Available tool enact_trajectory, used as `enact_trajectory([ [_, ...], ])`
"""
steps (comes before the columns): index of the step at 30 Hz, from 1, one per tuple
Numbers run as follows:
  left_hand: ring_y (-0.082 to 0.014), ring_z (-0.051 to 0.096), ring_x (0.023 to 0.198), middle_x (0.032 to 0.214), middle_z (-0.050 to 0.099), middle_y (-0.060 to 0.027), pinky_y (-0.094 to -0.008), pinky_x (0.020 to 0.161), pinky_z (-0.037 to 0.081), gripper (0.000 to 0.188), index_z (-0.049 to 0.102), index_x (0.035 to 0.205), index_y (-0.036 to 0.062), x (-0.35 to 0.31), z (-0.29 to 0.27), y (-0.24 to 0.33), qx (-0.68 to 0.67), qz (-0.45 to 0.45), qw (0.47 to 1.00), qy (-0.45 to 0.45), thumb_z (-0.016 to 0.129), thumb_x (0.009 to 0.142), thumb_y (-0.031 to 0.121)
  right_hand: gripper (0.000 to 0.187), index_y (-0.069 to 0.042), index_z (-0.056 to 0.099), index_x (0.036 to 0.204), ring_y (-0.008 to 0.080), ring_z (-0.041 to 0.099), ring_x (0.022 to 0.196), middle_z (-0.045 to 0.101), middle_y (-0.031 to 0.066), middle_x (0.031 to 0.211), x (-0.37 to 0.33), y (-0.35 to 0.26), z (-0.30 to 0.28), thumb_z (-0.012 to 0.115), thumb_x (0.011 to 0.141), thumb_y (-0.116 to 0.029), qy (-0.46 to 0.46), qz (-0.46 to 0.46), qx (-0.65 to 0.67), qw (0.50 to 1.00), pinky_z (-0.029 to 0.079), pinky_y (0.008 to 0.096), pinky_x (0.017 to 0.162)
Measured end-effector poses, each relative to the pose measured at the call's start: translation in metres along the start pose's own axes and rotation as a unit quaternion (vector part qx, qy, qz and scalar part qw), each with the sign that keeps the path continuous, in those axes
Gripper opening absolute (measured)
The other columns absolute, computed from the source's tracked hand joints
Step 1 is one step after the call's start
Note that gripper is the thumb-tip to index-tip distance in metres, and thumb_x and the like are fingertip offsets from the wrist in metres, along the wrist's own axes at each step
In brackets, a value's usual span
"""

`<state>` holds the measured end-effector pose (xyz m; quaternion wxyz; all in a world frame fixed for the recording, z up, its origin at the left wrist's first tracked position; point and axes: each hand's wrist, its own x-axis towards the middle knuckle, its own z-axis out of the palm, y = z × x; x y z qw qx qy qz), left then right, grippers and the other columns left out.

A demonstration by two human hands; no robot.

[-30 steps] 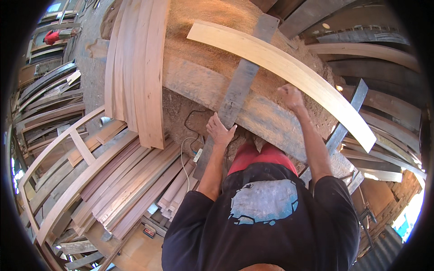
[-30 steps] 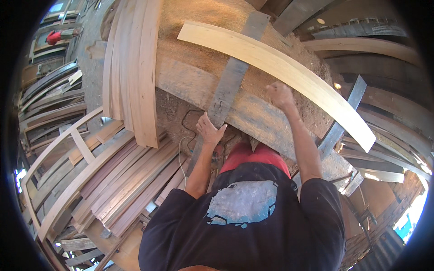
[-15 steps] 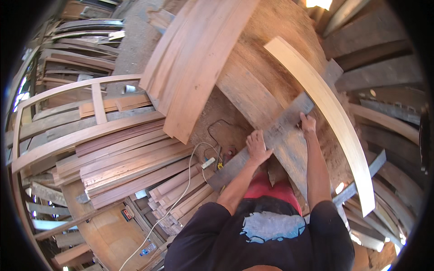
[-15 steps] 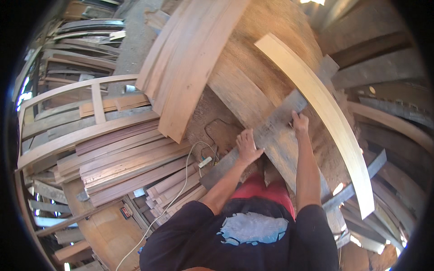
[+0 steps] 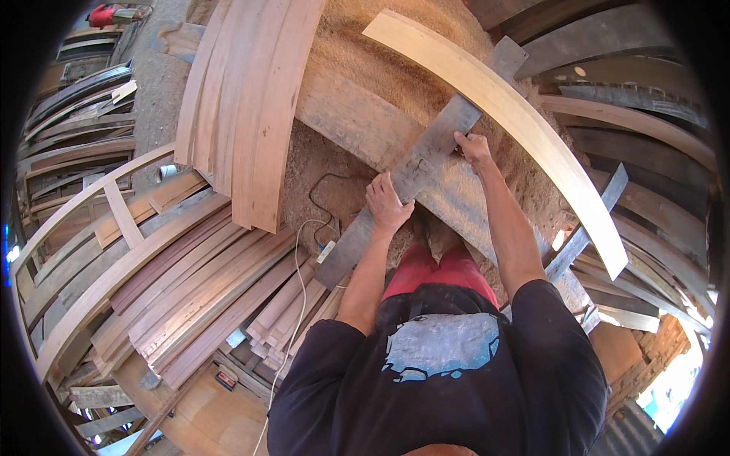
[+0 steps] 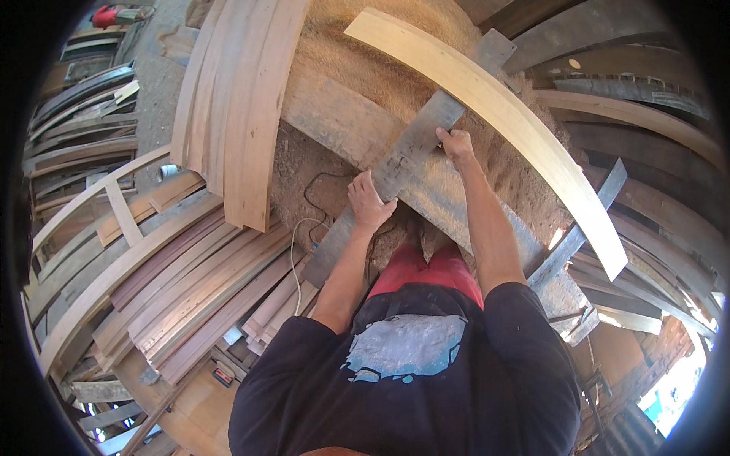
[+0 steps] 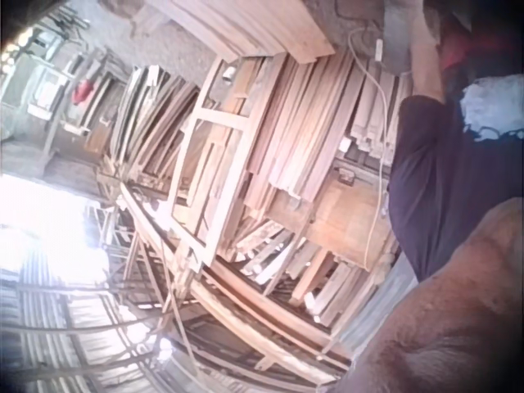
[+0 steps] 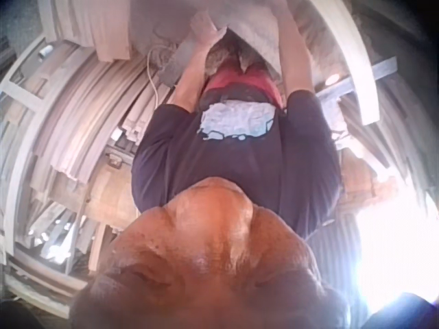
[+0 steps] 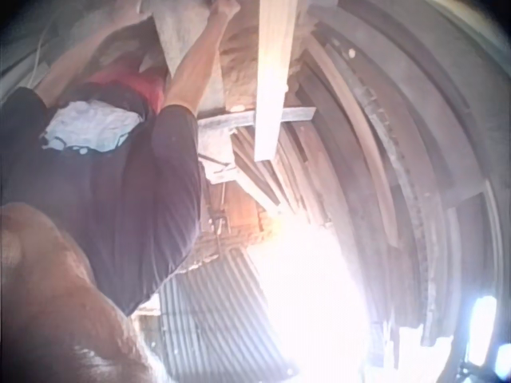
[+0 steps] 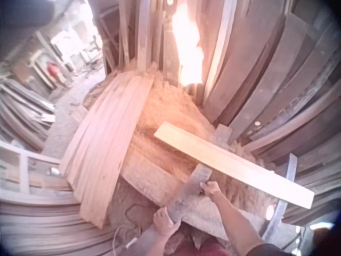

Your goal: The person hammers nails into a wooden frame to secure it, then places several curved wooden planks onto the frame. They align the planks side by side to form a larger curved panel.

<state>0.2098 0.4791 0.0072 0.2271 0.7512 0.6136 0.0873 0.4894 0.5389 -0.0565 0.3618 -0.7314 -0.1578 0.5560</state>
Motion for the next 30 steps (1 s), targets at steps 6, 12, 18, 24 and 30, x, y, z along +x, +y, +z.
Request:
enact_trajectory([
  [6, -0.0423, 0.044, 0.126, 0.138, 0.047, -0.021, -0.0546, 0.105, 0.036, 0.098, 0.039, 0.142, 0.0005, -0.001, -0.005, -0.004, -0.011, -0.005, 1.0, -0.012, 0.09, 0.062, 0.024, 0.046, -0.011, 0.053, 0.062, 0.01, 0.031, 0.042, 0.041, -0.0031, 0.051, 0.001, -0.001, 0.0, 0.078, 0.09, -0.037, 0.016, 0.025, -0.032, 0.999, 0.019, 0.0344, 0.041],
  [12, -0.043, 0.044, 0.127, 0.139, 0.047, -0.0224, -0.0543, 0.107, 0.036, 0.098, 0.039, 0.143, -0.0006, -0.007, -0.009, -0.012, 0.008, -0.032, 0.998, -0.047, 0.089, 0.064, 0.026, 0.047, -0.007, 0.057, 0.062, 0.0109, 0.035, 0.046, 0.044, -0.0018, 0.054, -0.008, 0.003, 0.006, 0.079, 0.089, -0.038, -0.006, -0.002, -0.038, 0.999, 0.024, 0.0354, 0.042],
  [18, -0.0477, 0.032, 0.137, 0.154, 0.031, -0.0276, -0.0603, 0.113, 0.025, 0.116, 0.02, 0.154, 0.0008, -0.008, -0.011, 0.004, 0.081, -0.044, 0.993, -0.069, 0.089, 0.066, 0.032, 0.052, 0.005, 0.07, 0.076, 0.0232, 0.06, 0.059, 0.063, 0.0123, 0.064, 0.003, 0.022, 0.01, 0.071, 0.092, -0.044, 0.055, -0.075, -0.199, 0.976, 0.046, 0.0424, 0.055],
  [24, -0.0491, 0.029, 0.138, 0.154, 0.027, -0.0293, -0.062, 0.114, 0.024, 0.121, 0.014, 0.156, 0.0015, 0.014, -0.015, 0.022, 0.052, 0.041, 0.991, -0.118, 0.088, 0.069, 0.039, 0.054, 0.004, 0.065, 0.121, 0.0428, 0.062, 0.116, 0.066, 0.0293, 0.12, -0.036, 0.017, 0.015, 0.061, 0.095, -0.043, 0.169, -0.13, -0.307, 0.927, 0.047, 0.0487, 0.103],
  [30, -0.0468, 0.039, 0.13, 0.146, 0.039, -0.0262, -0.0581, 0.108, 0.035, 0.112, 0.025, 0.155, 0.0001, 0.028, -0.013, 0.02, 0.095, 0.012, 0.989, -0.113, 0.086, 0.07, 0.041, 0.045, -0.001, 0.062, 0.128, 0.0456, 0.062, 0.113, 0.066, 0.0279, 0.12, -0.113, 0.042, -0.029, 0.054, 0.1, -0.035, 0.18, -0.135, -0.251, 0.942, 0.048, 0.0511, 0.1],
])
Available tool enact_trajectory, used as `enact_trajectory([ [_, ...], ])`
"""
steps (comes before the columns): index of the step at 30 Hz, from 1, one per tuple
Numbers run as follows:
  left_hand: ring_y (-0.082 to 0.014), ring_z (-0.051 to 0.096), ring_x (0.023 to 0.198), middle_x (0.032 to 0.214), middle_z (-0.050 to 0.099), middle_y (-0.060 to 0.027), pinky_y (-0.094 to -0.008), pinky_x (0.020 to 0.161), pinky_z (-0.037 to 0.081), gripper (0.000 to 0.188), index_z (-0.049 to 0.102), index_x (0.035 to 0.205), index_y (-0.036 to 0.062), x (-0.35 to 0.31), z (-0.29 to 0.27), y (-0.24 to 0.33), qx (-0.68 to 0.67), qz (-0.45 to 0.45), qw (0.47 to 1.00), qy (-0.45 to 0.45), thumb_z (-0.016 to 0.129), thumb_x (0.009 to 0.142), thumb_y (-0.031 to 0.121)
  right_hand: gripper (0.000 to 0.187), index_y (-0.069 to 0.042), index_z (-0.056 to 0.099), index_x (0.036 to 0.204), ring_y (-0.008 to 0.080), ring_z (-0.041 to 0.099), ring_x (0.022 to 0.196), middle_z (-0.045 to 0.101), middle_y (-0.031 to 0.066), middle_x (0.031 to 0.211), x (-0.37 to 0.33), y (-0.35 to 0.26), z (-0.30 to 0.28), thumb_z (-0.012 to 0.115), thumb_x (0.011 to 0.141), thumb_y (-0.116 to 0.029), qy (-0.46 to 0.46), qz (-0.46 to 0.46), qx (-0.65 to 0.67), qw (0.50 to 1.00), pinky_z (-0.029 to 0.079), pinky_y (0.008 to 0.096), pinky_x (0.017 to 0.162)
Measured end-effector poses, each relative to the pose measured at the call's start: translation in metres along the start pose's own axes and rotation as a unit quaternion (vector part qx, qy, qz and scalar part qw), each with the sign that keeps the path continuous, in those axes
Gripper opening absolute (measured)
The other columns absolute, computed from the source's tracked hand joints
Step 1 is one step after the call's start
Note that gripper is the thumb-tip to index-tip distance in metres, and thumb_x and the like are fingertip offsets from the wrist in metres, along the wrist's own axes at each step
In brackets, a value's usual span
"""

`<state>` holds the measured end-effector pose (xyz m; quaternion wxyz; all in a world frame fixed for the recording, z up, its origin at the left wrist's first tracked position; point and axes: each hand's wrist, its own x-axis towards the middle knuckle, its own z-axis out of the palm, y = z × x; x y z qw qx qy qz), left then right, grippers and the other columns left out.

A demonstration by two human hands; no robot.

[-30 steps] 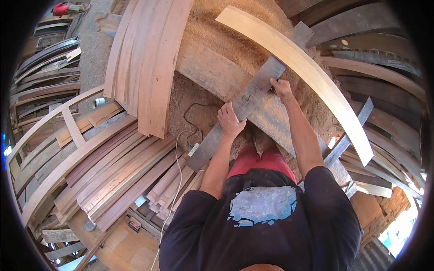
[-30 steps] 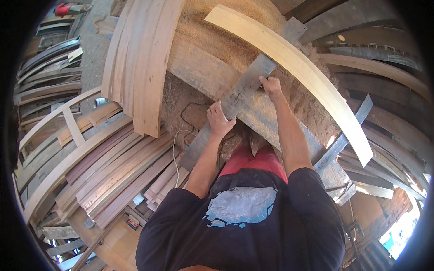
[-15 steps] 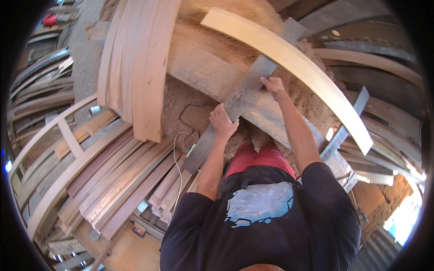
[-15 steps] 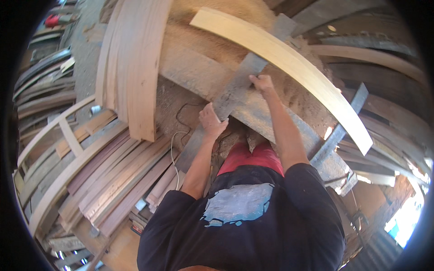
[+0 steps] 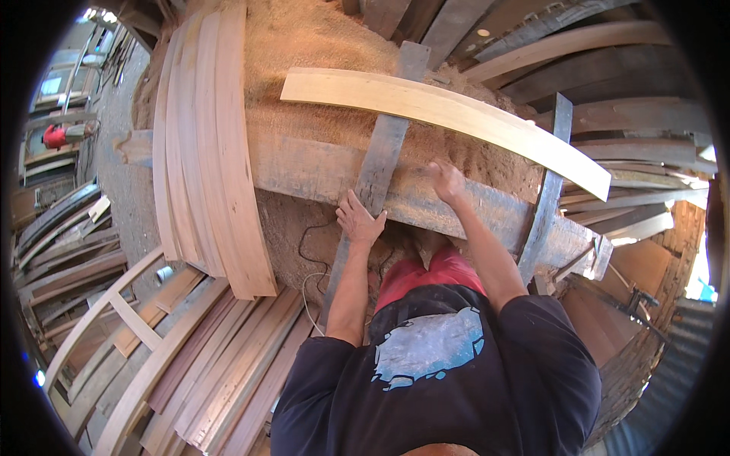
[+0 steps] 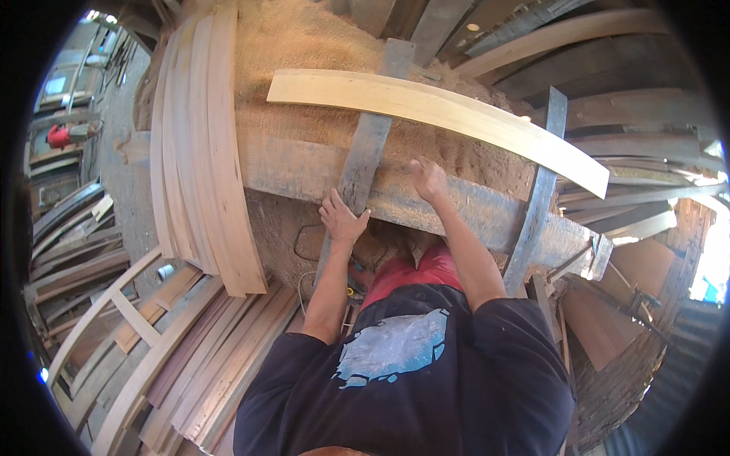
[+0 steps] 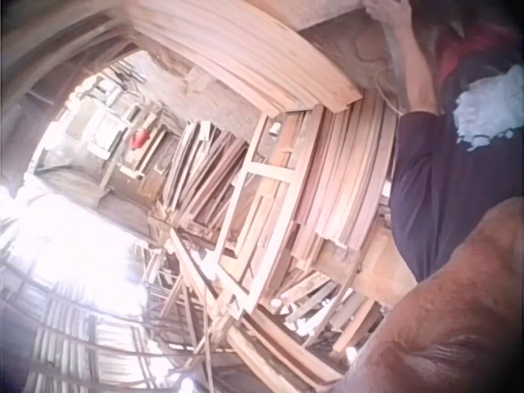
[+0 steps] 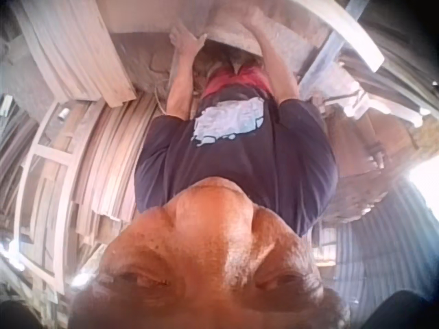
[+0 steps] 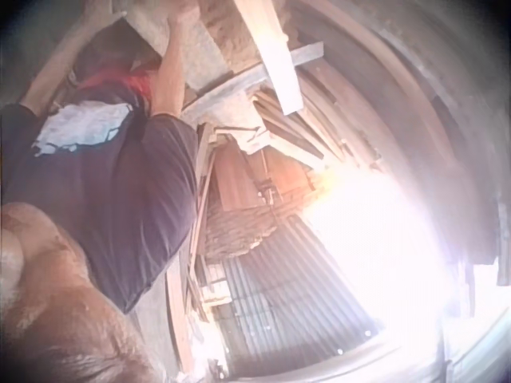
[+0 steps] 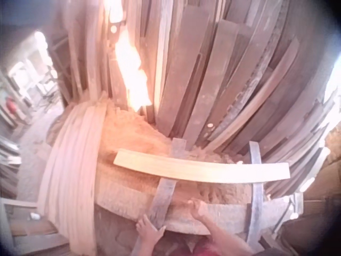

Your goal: The person hammers nails into a wooden frame to secure it, then places several curved wooden planks onto the frame. They align the planks side by side to form a larger curved panel.

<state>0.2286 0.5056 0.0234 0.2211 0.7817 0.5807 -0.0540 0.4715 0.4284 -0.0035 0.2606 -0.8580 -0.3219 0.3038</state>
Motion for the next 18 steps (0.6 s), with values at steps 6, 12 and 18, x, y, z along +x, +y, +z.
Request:
enact_trajectory([
  [6, -0.0454, 0.045, 0.123, 0.135, 0.047, -0.0243, -0.059, 0.101, 0.042, 0.1, 0.035, 0.147, 0.003, -0.002, 0.001, 0.013, 0.019, 0.001, 0.999, 0.038, 0.084, 0.068, 0.04, 0.037, -0.004, 0.061, 0.13, 0.0483, 0.063, 0.105, 0.067, 0.0291, 0.116, -0.065, 0.11, -0.038, 0.055, 0.099, -0.024, 0.163, 0.062, -0.043, 0.984, 0.049, 0.0537, 0.095],
  [12, -0.0444, 0.044, 0.124, 0.133, 0.046, -0.024, -0.0572, 0.103, 0.041, 0.101, 0.034, 0.148, 0.0036, -0.002, 0.015, 0.015, 0.045, -0.031, 0.997, 0.052, 0.084, 0.068, 0.04, 0.051, -0.005, 0.049, 0.14, 0.0416, 0.057, 0.115, 0.061, 0.0229, 0.125, -0.129, 0.185, -0.128, 0.063, 0.095, -0.024, 0.232, 0.158, -0.129, 0.951, 0.046, 0.05, 0.099],
  [18, -0.0475, 0.042, 0.124, 0.133, 0.043, -0.0268, -0.0591, 0.106, 0.036, 0.102, 0.032, 0.147, 0.0017, -0.001, 0.019, 0.011, 0.048, -0.003, 0.998, 0.046, 0.084, 0.068, 0.038, 0.066, -0.004, 0.046, 0.141, 0.0381, 0.053, 0.126, 0.055, 0.025, 0.132, -0.196, 0.287, -0.227, 0.063, 0.094, -0.046, 0.212, 0.463, -0.289, 0.811, 0.043, 0.0471, 0.105],
])
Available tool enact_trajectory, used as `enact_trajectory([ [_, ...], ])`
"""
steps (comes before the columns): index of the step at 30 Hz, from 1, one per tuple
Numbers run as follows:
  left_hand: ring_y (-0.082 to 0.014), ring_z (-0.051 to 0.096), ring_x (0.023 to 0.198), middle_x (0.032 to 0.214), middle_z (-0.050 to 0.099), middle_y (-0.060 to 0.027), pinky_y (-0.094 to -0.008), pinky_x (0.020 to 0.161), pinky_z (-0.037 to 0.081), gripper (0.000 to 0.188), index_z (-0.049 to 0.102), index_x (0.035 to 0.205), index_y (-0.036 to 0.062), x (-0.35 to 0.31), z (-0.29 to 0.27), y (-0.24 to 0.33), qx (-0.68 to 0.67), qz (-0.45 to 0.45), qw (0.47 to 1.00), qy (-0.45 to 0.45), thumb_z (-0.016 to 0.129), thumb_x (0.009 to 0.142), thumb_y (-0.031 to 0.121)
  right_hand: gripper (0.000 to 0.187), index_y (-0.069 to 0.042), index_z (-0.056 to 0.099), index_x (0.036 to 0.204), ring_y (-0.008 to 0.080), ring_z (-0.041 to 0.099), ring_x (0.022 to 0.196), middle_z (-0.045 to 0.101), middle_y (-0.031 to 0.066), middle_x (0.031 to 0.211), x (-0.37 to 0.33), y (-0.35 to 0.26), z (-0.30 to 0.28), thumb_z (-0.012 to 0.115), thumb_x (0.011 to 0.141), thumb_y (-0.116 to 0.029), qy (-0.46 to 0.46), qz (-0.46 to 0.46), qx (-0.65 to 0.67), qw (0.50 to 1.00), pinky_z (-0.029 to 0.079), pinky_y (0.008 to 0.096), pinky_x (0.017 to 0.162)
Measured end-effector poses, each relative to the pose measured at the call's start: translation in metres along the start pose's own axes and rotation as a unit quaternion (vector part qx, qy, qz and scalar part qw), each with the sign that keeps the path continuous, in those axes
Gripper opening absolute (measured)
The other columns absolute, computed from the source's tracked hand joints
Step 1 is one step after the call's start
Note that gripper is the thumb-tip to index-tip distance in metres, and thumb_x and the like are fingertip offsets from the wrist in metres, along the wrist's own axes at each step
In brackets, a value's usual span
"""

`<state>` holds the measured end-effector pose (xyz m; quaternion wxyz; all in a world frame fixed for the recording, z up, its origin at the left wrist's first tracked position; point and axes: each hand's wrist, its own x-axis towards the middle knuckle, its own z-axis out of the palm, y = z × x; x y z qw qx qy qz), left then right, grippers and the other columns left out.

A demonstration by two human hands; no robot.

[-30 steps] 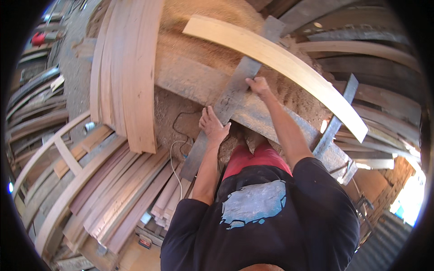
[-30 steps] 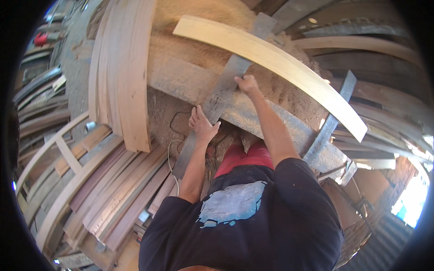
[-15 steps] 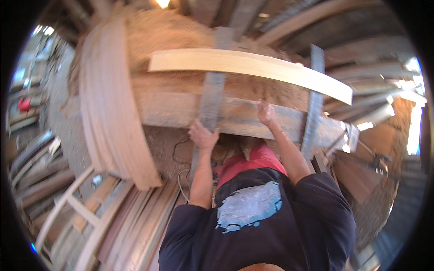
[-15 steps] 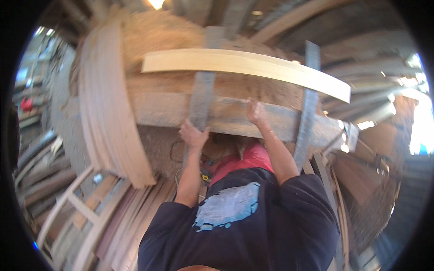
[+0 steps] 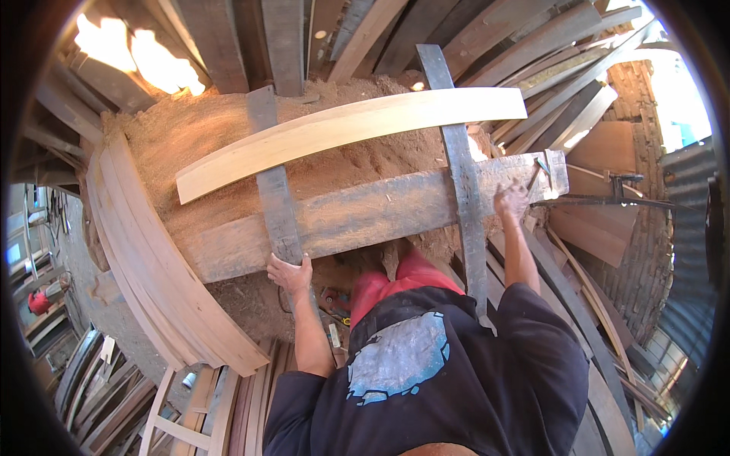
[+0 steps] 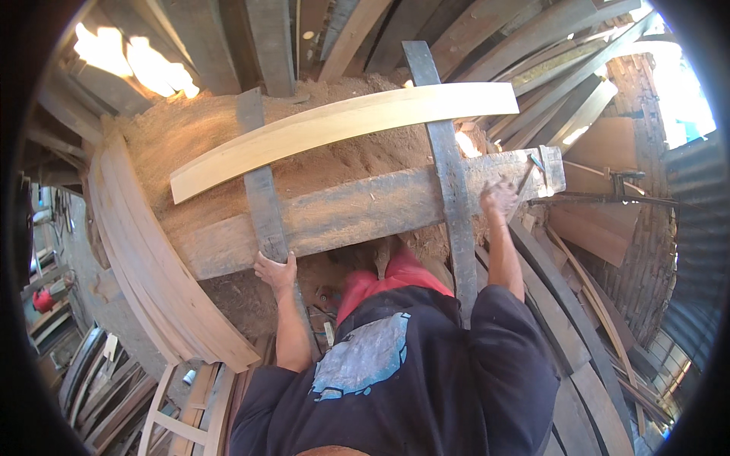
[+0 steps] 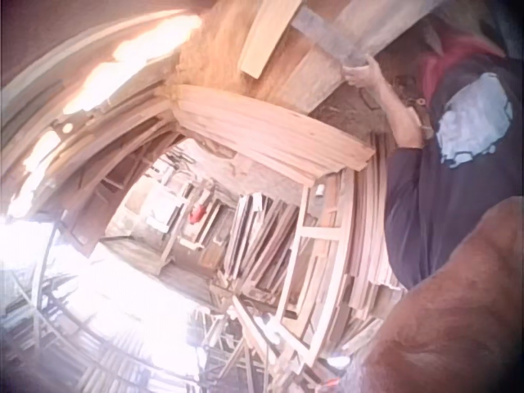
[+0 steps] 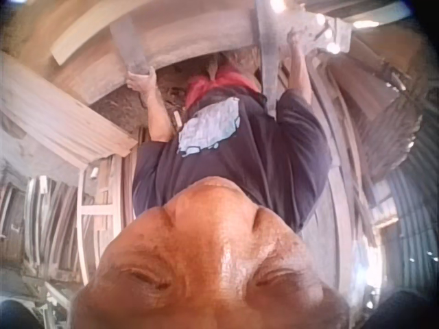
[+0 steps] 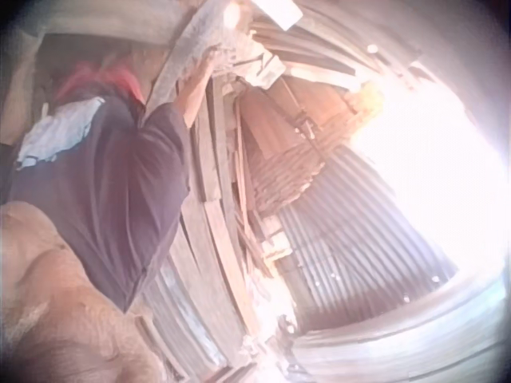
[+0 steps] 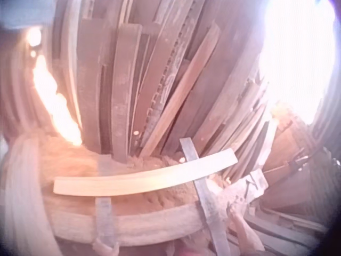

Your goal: The person hammers nails into a wooden frame to secure it, then places several curved wooden planks onto the frame. They align the planks side by side to form a larger curved panel.

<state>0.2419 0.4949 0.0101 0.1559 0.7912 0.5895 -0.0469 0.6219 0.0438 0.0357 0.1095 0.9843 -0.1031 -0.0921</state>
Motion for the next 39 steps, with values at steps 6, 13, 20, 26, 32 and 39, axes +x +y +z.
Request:
enact_trajectory([
  [6, -0.0482, 0.038, 0.126, 0.136, 0.04, -0.0287, -0.0586, 0.11, 0.031, 0.104, 0.029, 0.147, -0.0031, 0.003, 0.01, -0.002, 0.015, 0.023, 1.0, -0.002, 0.084, 0.07, 0.038, 0.075, 0.001, 0.046, 0.138, 0.0427, 0.059, 0.125, 0.059, 0.0302, 0.131, 0.053, 0.099, 0.07, 0.075, 0.086, -0.044, -0.094, 0.183, 0.122, 0.971, 0.049, 0.0484, 0.102],
  [13, -0.0479, 0.034, 0.133, 0.14, 0.038, -0.0305, -0.0584, 0.112, 0.03, 0.104, 0.027, 0.148, -0.0048, 0.004, 0.013, -0.004, 0.041, 0.029, 0.999, -0.012, 0.084, 0.071, 0.038, 0.048, 0.008, 0.056, 0.121, 0.0422, 0.066, 0.102, 0.067, 0.0293, 0.108, 0.073, 0.138, 0.12, 0.066, 0.085, -0.022, -0.085, 0.082, 0.164, 0.979, 0.055, 0.0453, 0.083],
  [20, -0.0489, 0.046, 0.125, 0.131, 0.052, -0.0295, -0.0583, 0.105, 0.04, 0.098, 0.039, 0.143, -0.0005, -0.001, 0.003, 0.002, 0.024, 0.03, 0.999, 0.031, 0.086, 0.067, 0.041, 0.035, 0.007, 0.061, 0.105, 0.034, 0.064, 0.074, 0.064, 0.0214, 0.081, 0.062, 0.095, 0.087, 0.057, 0.083, -0.021, -0.125, 0.123, 0.408, 0.896, 0.05, 0.0464, 0.072],
  [26, -0.0463, 0.041, 0.129, 0.139, 0.045, -0.0259, -0.0592, 0.108, 0.035, 0.101, 0.034, 0.147, 0.0024, -0.003, 0.002, 0.006, -0.006, -0.018, 1.0, 0.024, 0.086, 0.069, 0.04, 0.032, 0.004, 0.06, 0.102, 0.0289, 0.057, 0.07, 0.059, 0.0167, 0.078, -0.038, -0.032, 0.008, 0.06, 0.087, -0.024, -0.088, -0.098, 0.463, 0.876, 0.045, 0.0451, 0.065],
  [32, -0.0443, 0.037, 0.132, 0.143, 0.04, -0.023, -0.0575, 0.111, 0.032, 0.103, 0.029, 0.15, 0.0032, -0.013, -0.003, -0.004, -0.05, -0.042, 0.998, -0.005, 0.085, 0.071, 0.038, 0.028, 0.001, 0.056, 0.104, 0.026, 0.056, 0.071, 0.057, 0.0121, 0.077, -0.138, -0.141, -0.08, 0.066, 0.091, -0.022, -0.059, -0.345, 0.472, 0.809, 0.046, 0.0436, 0.065],
  [39, -0.043, 0.04, 0.129, 0.142, 0.042, -0.0221, -0.055, 0.109, 0.033, 0.103, 0.03, 0.148, 0.001, -0.017, 0.0, -0.015, -0.06, -0.008, 0.998, 0.018, 0.086, 0.07, 0.039, 0.036, -0.002, 0.052, 0.123, 0.0464, 0.064, 0.084, 0.065, 0.0265, 0.092, -0.222, -0.2, -0.068, 0.062, 0.097, -0.024, -0.251, -0.5, 0.328, 0.761, 0.051, 0.0508, 0.077],
])
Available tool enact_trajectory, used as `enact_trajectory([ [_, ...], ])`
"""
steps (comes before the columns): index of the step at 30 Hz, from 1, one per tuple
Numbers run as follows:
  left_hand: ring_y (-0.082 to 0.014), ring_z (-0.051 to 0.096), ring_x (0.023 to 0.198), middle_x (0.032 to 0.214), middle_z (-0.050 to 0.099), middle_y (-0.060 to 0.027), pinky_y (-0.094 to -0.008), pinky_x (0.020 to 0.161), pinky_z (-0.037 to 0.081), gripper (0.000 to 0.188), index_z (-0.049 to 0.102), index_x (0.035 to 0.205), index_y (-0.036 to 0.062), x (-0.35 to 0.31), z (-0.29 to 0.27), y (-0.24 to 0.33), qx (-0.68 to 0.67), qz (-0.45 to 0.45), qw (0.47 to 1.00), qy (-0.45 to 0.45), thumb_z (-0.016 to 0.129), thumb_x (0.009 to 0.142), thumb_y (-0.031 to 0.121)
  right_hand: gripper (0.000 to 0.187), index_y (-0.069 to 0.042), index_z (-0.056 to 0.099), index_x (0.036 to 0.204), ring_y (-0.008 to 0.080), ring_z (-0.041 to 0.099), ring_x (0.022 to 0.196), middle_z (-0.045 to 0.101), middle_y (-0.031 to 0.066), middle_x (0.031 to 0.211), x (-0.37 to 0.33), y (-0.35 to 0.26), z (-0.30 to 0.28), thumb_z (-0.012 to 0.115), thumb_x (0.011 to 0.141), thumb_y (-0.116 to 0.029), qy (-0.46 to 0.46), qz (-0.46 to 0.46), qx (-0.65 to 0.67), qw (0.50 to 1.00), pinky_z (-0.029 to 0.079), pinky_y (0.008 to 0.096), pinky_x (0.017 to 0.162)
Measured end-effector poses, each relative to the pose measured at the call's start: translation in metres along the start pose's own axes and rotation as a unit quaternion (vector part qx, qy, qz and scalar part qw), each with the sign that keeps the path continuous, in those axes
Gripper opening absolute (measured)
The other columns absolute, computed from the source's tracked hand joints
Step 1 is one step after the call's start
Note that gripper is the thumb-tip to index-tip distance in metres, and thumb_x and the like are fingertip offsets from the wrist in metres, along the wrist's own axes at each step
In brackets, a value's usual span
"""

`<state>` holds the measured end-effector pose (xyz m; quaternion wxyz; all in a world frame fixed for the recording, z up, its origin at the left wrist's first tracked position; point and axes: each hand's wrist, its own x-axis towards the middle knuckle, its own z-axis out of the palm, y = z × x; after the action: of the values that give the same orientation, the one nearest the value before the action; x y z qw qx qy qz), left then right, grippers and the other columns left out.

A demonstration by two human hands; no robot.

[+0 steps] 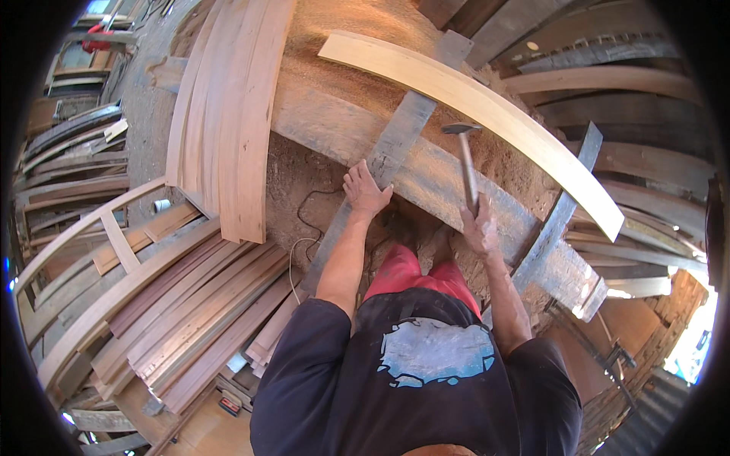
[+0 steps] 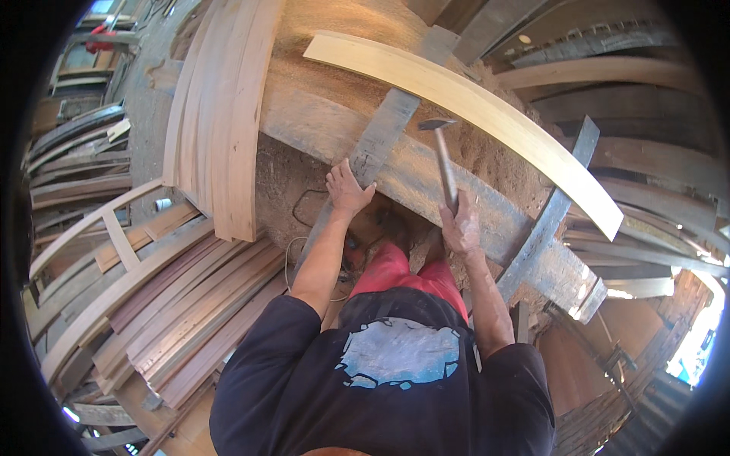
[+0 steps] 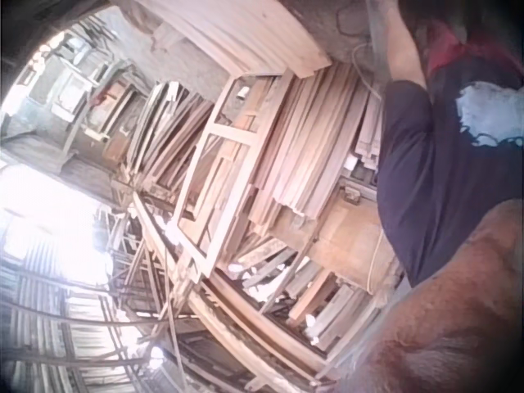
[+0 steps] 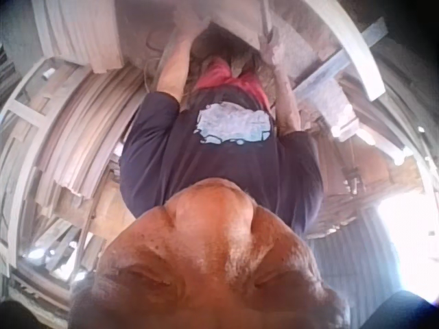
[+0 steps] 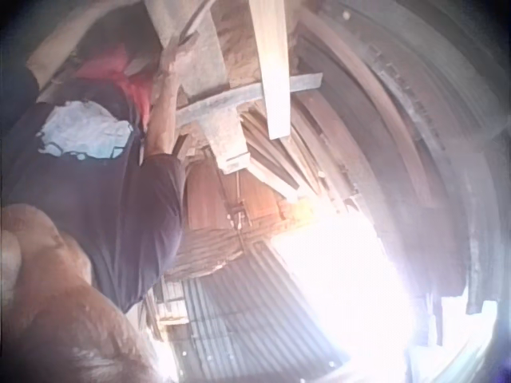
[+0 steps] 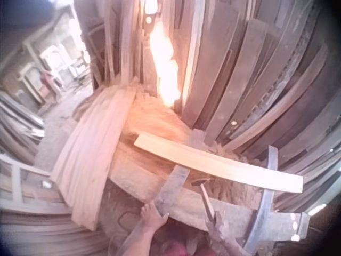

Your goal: The person hammers nails into a wooden frame to secure it, then places several curved wooden planks onto the frame. They align the planks side by side to form a larger curved panel.

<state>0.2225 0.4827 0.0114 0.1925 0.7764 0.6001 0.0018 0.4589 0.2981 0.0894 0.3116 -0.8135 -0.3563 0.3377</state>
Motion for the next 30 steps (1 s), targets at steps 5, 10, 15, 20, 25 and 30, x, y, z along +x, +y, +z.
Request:
enact_trajectory([
  [5, -0.0439, 0.041, 0.126, 0.139, 0.042, -0.0254, -0.0559, 0.109, 0.035, 0.103, 0.032, 0.147, -0.0008, -0.011, -0.007, -0.008, -0.025, 0.034, 0.999, 0.028, 0.086, 0.069, 0.041, 0.042, -0.006, 0.051, 0.134, 0.0531, 0.064, 0.097, 0.067, 0.0319, 0.104, 0.006, -0.03, 0.03, 0.057, 0.101, -0.031, -0.004, -0.045, -0.042, 0.998, 0.049, 0.0587, 0.083],
  [10, -0.0413, 0.04, 0.127, 0.138, 0.044, -0.0212, -0.0536, 0.107, 0.037, 0.101, 0.037, 0.144, 0.0015, -0.018, -0.005, -0.027, -0.051, 0.01, 0.999, 0.017, 0.088, 0.066, 0.041, 0.042, -0.008, 0.05, 0.135, 0.0542, 0.063, 0.095, 0.068, 0.0314, 0.101, 0.011, -0.044, 0.035, 0.056, 0.101, -0.032, -0.025, -0.063, -0.061, 0.996, 0.049, 0.0595, 0.079],
  [15, -0.0402, 0.04, 0.127, 0.136, 0.046, -0.018, -0.0524, 0.104, 0.039, 0.099, 0.04, 0.143, 0.0055, -0.013, -0.008, -0.02, -0.063, -0.008, 0.998, -0.001, 0.089, 0.064, 0.04, 0.044, -0.009, 0.049, 0.136, 0.0542, 0.064, 0.093, 0.068, 0.0316, 0.099, 0.017, -0.039, 0.042, 0.055, 0.102, -0.034, -0.049, -0.041, -0.082, 0.995, 0.049, 0.0594, 0.079],
  [20, -0.0394, 0.041, 0.128, 0.138, 0.045, -0.0176, -0.0528, 0.105, 0.038, 0.099, 0.04, 0.143, 0.0055, -0.01, -0.004, -0.015, -0.073, -0.02, 0.997, 0.002, 0.089, 0.064, 0.038, 0.046, -0.008, 0.048, 0.138, 0.0543, 0.064, 0.094, 0.068, 0.0321, 0.1, 0.021, -0.032, 0.055, 0.053, 0.102, -0.037, -0.034, -0.074, -0.098, 0.992, 0.049, 0.0603, 0.082],
  [25, -0.0378, 0.04, 0.132, 0.141, 0.043, -0.0168, -0.0539, 0.107, 0.036, 0.096, 0.04, 0.142, 0.0071, -0.011, -0.007, -0.013, -0.078, -0.037, 0.996, -0.02, 0.088, 0.064, 0.036, 0.048, -0.008, 0.048, 0.138, 0.0545, 0.064, 0.093, 0.068, 0.0319, 0.1, 0.027, -0.018, 0.062, 0.052, 0.102, -0.039, -0.036, -0.056, -0.117, 0.991, 0.048, 0.0607, 0.083],
  [30, -0.0373, 0.041, 0.133, 0.142, 0.043, -0.016, -0.0546, 0.108, 0.035, 0.099, 0.037, 0.144, 0.0085, -0.012, -0.006, -0.016, -0.078, -0.046, 0.996, -0.02, 0.088, 0.063, 0.035, 0.048, -0.007, 0.048, 0.136, 0.0546, 0.063, 0.095, 0.068, 0.0326, 0.101, 0.024, -0.038, 0.059, 0.051, 0.103, -0.041, -0.061, -0.024, -0.117, 0.991, 0.048, 0.0607, 0.084],
])
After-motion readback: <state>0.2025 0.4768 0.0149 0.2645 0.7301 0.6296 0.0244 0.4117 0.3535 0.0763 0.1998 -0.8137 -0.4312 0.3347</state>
